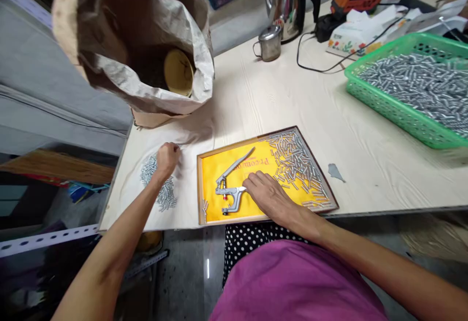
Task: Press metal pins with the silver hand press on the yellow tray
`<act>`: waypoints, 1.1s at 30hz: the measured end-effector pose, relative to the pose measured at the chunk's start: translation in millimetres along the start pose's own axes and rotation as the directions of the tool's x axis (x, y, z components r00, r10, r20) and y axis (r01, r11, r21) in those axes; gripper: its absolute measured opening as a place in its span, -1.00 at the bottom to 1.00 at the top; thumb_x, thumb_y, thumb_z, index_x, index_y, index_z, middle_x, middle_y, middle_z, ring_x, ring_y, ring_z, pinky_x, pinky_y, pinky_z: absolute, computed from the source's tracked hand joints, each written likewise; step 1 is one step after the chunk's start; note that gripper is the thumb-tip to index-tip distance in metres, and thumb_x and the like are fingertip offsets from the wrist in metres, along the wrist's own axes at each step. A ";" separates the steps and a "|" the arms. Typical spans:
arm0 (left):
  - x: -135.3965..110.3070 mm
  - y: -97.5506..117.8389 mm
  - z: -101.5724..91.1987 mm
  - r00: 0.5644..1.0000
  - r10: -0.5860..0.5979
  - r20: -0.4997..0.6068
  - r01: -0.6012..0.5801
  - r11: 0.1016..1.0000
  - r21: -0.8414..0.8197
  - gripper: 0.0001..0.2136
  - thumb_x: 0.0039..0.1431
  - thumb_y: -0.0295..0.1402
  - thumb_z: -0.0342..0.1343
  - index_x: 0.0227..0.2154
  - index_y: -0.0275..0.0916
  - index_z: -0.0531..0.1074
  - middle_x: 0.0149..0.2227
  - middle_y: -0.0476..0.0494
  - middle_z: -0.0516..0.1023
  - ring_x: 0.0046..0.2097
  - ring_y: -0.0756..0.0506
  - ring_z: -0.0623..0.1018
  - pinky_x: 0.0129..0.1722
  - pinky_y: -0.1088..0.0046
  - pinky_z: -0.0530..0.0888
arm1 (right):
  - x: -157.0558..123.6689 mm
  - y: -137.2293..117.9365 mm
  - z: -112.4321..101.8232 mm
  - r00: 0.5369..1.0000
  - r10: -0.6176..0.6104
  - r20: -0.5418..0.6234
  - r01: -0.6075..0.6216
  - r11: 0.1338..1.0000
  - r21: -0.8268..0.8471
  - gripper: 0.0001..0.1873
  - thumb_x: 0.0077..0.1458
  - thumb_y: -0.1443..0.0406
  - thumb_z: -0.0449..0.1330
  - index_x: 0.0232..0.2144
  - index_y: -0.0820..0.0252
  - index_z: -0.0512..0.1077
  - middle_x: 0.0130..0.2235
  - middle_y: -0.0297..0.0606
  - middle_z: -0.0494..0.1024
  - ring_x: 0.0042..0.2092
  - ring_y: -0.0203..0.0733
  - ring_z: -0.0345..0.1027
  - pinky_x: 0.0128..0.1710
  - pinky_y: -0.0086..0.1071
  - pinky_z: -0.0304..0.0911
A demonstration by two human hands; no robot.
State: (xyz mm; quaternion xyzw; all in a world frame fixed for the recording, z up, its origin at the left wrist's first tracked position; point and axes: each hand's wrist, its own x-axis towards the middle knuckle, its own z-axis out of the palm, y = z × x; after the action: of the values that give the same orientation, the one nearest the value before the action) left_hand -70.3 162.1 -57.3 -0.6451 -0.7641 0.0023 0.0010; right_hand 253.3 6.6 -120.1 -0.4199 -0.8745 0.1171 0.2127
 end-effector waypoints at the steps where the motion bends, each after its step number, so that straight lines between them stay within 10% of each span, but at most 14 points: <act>1: -6.5 0.7 -4.8 1.000 -0.018 -0.014 0.017 0.998 -0.064 -0.71 0.19 -0.48 -0.02 -0.19 -0.40 0.60 -0.16 -0.34 0.63 -0.12 -0.20 0.58 -0.09 0.34 0.43 | 0.8 0.1 -1.2 1.000 0.002 0.009 -0.002 1.000 0.000 -0.87 0.29 0.44 0.06 -0.25 0.19 0.39 -0.24 -0.21 0.45 -0.21 -0.11 0.21 -0.21 -0.28 0.10; 7: -97.3 31.3 -29.8 0.982 0.054 0.183 0.076 0.768 -0.636 -0.70 0.10 -0.25 0.12 -0.19 -0.31 0.58 -0.20 -0.16 0.66 -0.49 0.00 0.51 -0.43 0.45 0.49 | 2.5 0.9 -0.7 0.999 0.036 0.032 -0.036 0.999 -0.023 -0.88 0.28 0.44 0.07 -0.26 0.21 0.41 -0.24 -0.19 0.45 -0.21 -0.12 0.19 -0.24 -0.29 0.06; 13: -170.3 71.2 -22.2 0.889 0.132 0.439 0.315 0.521 -0.794 -0.68 -0.06 -0.11 0.29 -0.37 -0.27 0.49 -0.50 -0.03 0.54 -0.58 0.03 0.41 -0.58 0.51 0.37 | 2.0 0.7 -1.4 0.999 0.032 0.042 -0.030 0.998 -0.048 -0.89 0.30 0.42 0.09 -0.25 0.19 0.41 -0.22 -0.20 0.43 -0.18 -0.10 0.17 -0.24 -0.30 0.06; 26: -195.0 87.4 -17.9 0.928 0.323 0.187 -0.042 0.588 -0.808 -0.82 0.35 -0.16 -0.04 -0.24 -0.16 0.30 -0.20 -0.19 0.63 -0.25 -0.08 0.59 -0.21 0.37 0.50 | -12.0 11.8 -48.5 0.981 0.160 -0.112 -0.179 0.965 -0.189 -0.79 0.32 0.42 -0.01 -0.22 0.20 0.43 -0.21 -0.11 0.45 -0.16 -0.04 0.20 -0.18 -0.21 0.11; 33: -201.7 72.9 -12.8 0.781 0.584 0.220 -0.464 0.780 -0.421 -0.83 0.35 -0.36 -0.09 -0.31 -0.16 0.38 -0.31 -0.16 0.55 -0.21 -0.16 0.53 -0.18 0.30 0.48 | -17.9 28.2 -71.4 0.961 0.217 -0.174 -0.256 0.934 -0.249 -0.74 0.35 0.40 -0.06 -0.23 0.21 0.44 -0.23 -0.10 0.42 -0.17 -0.02 0.19 -0.18 -0.19 0.11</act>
State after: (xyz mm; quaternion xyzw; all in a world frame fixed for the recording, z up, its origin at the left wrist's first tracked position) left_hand 35.5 -24.5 -44.6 -0.8139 -0.5271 -0.0200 -0.2435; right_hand 316.2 11.9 -72.8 -0.5546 -0.8076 -0.0086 0.2005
